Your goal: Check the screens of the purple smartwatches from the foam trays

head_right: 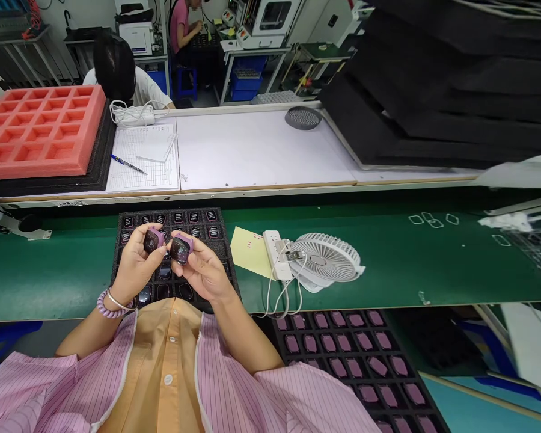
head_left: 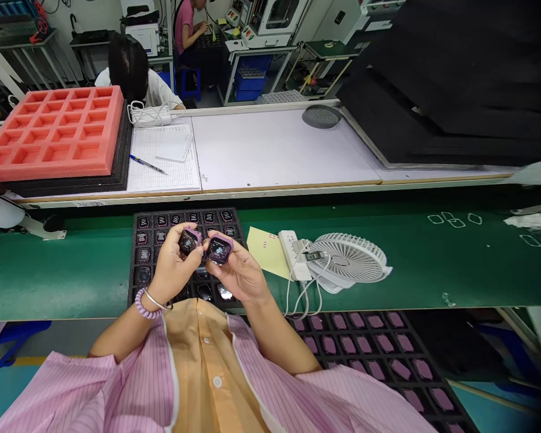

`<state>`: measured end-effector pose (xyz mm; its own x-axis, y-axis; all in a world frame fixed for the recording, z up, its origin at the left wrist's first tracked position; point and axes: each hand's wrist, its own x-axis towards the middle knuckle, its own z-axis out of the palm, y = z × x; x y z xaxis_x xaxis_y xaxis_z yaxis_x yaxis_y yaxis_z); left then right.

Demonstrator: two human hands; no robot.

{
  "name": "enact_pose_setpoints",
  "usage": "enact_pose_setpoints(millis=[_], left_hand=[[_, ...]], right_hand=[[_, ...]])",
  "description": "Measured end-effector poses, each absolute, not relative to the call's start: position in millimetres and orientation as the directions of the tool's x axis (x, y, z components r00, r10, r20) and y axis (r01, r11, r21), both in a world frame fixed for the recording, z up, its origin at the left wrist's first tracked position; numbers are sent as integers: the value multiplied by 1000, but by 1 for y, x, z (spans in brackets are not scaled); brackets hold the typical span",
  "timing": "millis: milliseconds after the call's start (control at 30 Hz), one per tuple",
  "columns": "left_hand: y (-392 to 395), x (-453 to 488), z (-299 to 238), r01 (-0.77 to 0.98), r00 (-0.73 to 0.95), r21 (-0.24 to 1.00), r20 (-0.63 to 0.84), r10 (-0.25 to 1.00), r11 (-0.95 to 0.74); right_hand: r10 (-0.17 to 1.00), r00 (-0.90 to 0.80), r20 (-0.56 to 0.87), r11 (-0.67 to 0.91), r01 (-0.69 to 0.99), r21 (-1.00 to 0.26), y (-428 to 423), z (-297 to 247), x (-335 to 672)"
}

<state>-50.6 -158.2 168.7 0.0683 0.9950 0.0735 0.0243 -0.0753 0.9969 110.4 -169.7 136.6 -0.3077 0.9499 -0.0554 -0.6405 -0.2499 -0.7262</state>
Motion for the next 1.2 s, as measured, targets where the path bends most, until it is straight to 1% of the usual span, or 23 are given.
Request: enact_pose_setpoints(millis=[133, 233, 367, 500, 733, 1000, 1200], left_hand=[[-158, -51, 169, 37, 74, 996, 80, 994, -83], [-158, -52, 169, 43, 67, 995, 88, 994, -91], [-159, -51, 168, 13, 55, 996, 85, 995, -86], [-158, -52, 166, -27, 48, 997, 72, 996, -71], [-154, -62, 166, -111, 96, 992, -47, 994, 57], [-154, -63, 172, -186, 128, 980, -44, 991, 67], [-154, -64, 169, -231, 107, 968, -75, 991, 99]], right_hand=[[946, -322, -37, -253, -664, -703, -170, 136, 110], [949, -313, -42, -246, -649, -720, -170, 135, 110], [952, -304, -46, -234, -620, -749, -171, 136, 111], [951, -301, -63, -245, -618, -747, -169, 138, 112], [957, -263, -124, -266, -622, -736, -157, 142, 119], [970, -230, -75, -197, -568, -799, -153, 151, 115], [971, -232, -51, -170, -527, -833, -157, 154, 111]])
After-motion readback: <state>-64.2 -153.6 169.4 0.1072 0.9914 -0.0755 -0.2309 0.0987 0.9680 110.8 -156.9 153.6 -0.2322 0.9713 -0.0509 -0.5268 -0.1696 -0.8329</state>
